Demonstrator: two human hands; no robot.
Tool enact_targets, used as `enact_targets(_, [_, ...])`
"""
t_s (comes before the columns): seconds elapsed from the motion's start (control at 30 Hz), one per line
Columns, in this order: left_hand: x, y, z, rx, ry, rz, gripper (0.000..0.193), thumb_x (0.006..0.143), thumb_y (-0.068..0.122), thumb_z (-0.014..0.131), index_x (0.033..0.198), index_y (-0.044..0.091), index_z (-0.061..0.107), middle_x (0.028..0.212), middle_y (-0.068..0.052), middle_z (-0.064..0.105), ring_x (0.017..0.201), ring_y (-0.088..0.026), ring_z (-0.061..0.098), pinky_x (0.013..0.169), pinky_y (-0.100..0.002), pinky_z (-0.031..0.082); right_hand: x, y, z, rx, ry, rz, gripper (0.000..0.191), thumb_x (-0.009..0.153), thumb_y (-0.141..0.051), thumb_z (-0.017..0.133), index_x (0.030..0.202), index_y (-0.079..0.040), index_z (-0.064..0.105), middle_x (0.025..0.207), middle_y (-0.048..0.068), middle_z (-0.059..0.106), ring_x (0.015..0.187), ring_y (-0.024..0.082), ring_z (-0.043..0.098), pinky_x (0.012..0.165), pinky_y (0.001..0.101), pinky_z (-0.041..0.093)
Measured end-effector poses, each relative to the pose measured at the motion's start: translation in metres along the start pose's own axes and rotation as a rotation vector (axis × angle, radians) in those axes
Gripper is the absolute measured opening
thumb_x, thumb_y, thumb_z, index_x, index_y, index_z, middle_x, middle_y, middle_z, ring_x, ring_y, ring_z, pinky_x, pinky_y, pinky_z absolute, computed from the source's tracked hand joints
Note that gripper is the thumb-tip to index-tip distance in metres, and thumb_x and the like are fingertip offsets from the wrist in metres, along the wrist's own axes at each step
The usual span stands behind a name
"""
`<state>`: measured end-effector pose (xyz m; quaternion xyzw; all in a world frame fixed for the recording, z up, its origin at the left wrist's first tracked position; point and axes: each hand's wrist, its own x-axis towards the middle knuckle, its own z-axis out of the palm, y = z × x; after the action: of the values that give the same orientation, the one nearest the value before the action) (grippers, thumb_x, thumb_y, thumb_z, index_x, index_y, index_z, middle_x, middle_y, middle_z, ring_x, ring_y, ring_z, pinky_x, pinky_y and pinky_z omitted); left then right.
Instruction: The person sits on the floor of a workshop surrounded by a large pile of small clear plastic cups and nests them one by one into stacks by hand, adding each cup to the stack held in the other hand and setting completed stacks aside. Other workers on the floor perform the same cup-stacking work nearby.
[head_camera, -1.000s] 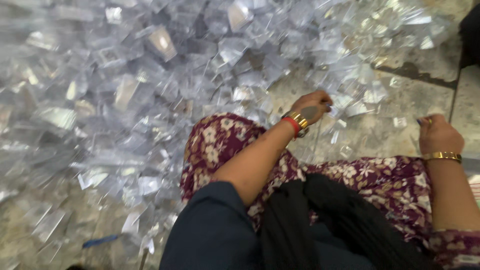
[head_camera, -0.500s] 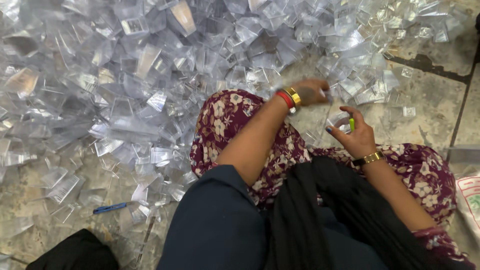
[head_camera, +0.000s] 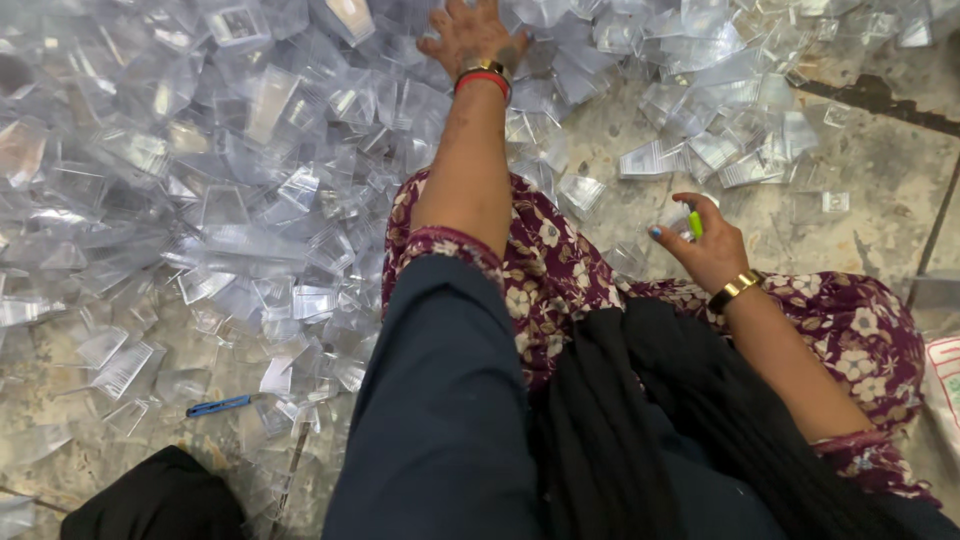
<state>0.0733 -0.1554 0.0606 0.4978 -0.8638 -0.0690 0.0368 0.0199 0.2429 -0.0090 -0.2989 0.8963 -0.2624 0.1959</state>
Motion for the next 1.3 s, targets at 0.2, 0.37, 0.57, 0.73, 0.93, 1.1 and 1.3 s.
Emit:
enact_targets(0.2, [0.024,0.002,0.015,-0.120,-0.232,-0.048,0.068,0.087,0.065,0.067,0.145,0.036,0.045,0.143,-0.005,0.057,0.126,-0.029,0.059,0.111,-0.069,0.029,0.017,0.012,-0.003,0.322,-0.047,0.254,0.066,0.084,-0.044,0.080,0.138,-0.016,0.055,0.098,0.008,0.073,0.068,0.019,0.066,0.054,0.0347,0.053])
enact_targets(0.37, [0.019,0.011,0.008,-0.147,-0.347,-0.042,0.059,0.092,0.047,0.061,0.147,0.039,0.042,0.139,0.001,0.062,0.127,-0.025,0.061,0.115,-0.066,0.028,0.028,0.016,-0.007,0.561,-0.092,0.394,0.058,0.088,-0.042,0.076,0.133,-0.011,0.058,0.090,0.007,0.071,0.054,0.012,0.052,0.048,0.0297,0.046])
enact_targets(0.57, [0.009,0.019,0.021,-0.123,-0.287,0.061,0.042,0.097,0.027,0.046,0.138,0.032,0.049,0.135,-0.001,0.063,0.124,-0.025,0.060,0.113,-0.069,0.024,0.024,0.013,-0.009,0.599,-0.093,0.367,0.054,0.089,-0.040,0.076,0.131,-0.011,0.058,0.086,0.006,0.069,0.052,0.010,0.049,0.046,0.0294,0.045])
enact_targets(0.73, [-0.015,0.039,0.030,-0.355,-0.026,0.197,0.028,0.092,0.030,0.053,0.112,0.020,0.069,0.117,-0.006,0.073,0.106,-0.034,0.068,0.091,-0.049,0.053,0.013,0.016,-0.013,0.602,-0.024,0.319,0.054,0.091,-0.037,0.077,0.134,-0.011,0.057,0.087,0.005,0.068,0.054,0.010,0.051,0.048,0.0293,0.046])
enact_targets(0.93, [-0.069,0.084,0.028,-0.987,-0.010,0.318,0.022,0.081,0.039,0.072,0.078,0.018,0.079,0.073,-0.001,0.078,0.063,-0.017,0.075,0.063,-0.038,0.057,0.013,0.014,-0.031,0.972,-0.015,0.078,0.060,0.093,-0.030,0.081,0.143,-0.012,0.053,0.102,0.003,0.068,0.072,0.009,0.057,0.056,0.0272,0.050])
enact_targets(1.1, [-0.097,0.125,0.056,-0.689,-0.550,0.586,0.039,0.083,0.050,0.072,0.084,0.011,0.076,0.068,-0.001,0.076,0.057,-0.012,0.074,0.063,-0.032,0.060,0.044,0.006,-0.056,1.045,-0.197,-0.123,0.068,0.092,-0.030,0.081,0.149,-0.013,0.049,0.110,0.003,0.068,0.092,0.011,0.064,0.066,0.0274,0.052])
enact_targets(1.3, [-0.088,0.143,0.106,-0.587,-0.906,0.557,0.072,0.069,0.063,0.080,0.107,0.002,0.069,0.091,-0.013,0.080,0.079,-0.023,0.079,0.070,-0.039,0.060,0.095,0.009,-0.051,1.028,-0.385,-0.184,0.061,0.091,-0.022,0.080,0.147,-0.012,0.058,0.111,0.002,0.064,0.088,0.011,0.059,0.067,0.0280,0.051])
